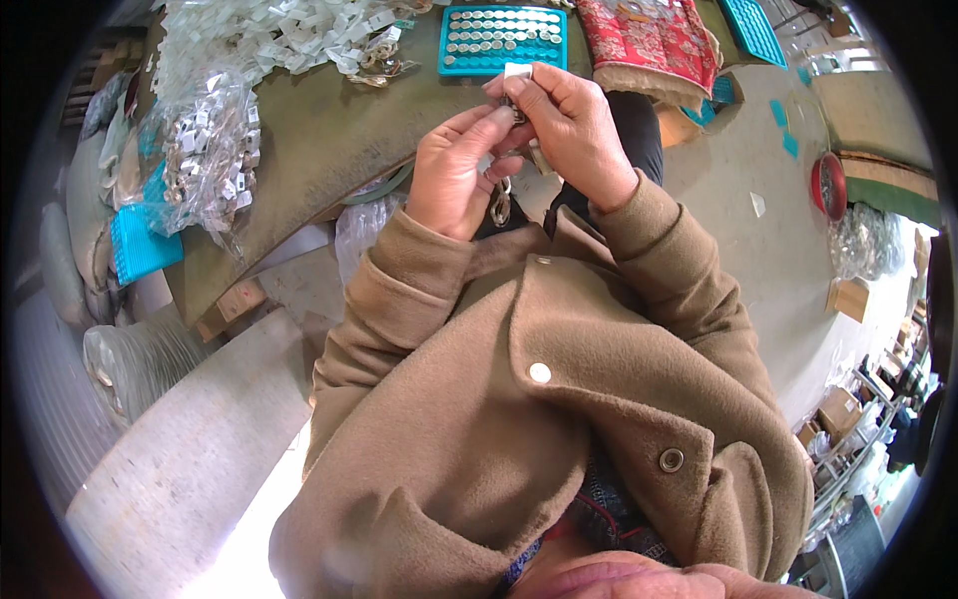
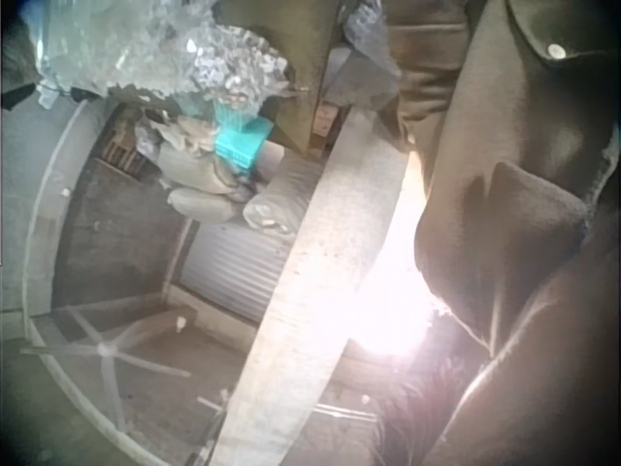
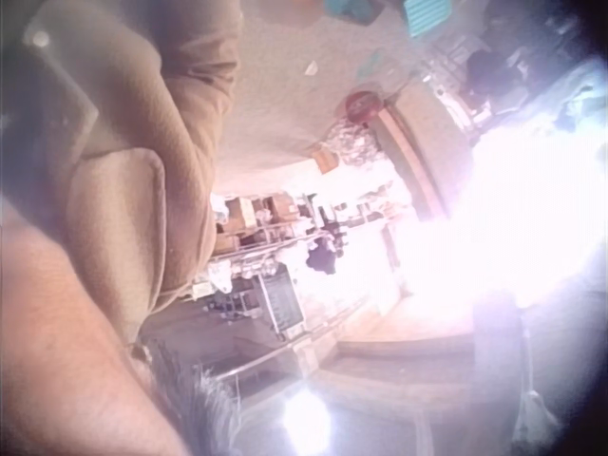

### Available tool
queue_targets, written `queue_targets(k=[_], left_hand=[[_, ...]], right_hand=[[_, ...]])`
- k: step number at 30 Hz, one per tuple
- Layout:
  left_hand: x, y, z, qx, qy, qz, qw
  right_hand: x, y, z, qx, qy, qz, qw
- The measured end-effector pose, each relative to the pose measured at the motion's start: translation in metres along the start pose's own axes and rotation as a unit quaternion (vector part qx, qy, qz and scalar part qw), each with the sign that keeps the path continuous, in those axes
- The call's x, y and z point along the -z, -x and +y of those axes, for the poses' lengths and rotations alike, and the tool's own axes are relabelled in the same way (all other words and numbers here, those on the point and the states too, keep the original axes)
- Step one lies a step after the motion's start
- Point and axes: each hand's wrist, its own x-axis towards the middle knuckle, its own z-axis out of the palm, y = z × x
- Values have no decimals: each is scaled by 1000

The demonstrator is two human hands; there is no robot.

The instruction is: The person repeatedly picks small white tags and jewelry pieces from a table, attaches the tags to the jewelry, and places the tagged items into a red pouch. The process is repeated multiple times with different pieces.

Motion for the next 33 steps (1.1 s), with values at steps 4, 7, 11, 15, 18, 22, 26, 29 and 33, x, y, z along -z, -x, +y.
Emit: queue_targets(k=[4,7,11,15,18,22,26,29,33], left_hand=[[11,-6,-1,93,116,-29,988],[20,-14,-5,166,212,-78,960],[24,-18,-11,226,285,-149,920],[19,-19,-14,200,328,-134,913],[14,-19,-10,169,322,-113,925],[7,-22,-9,173,287,-84,938],[2,-25,-7,217,287,-121,925],[1,-27,-3,205,232,-95,946],[-9,-32,-6,194,126,-102,967]], right_hand=[[5,0,-1,-61,-117,-59,989],[10,-1,-2,-113,-242,-68,961],[18,-1,-3,-161,-329,-78,928],[23,-7,-1,-116,-234,-88,961],[28,-2,0,-69,-246,-150,955],[29,0,5,86,21,-130,988],[35,-5,13,267,230,-24,935],[45,-4,15,267,256,-8,929],[54,8,9,263,280,9,923]])
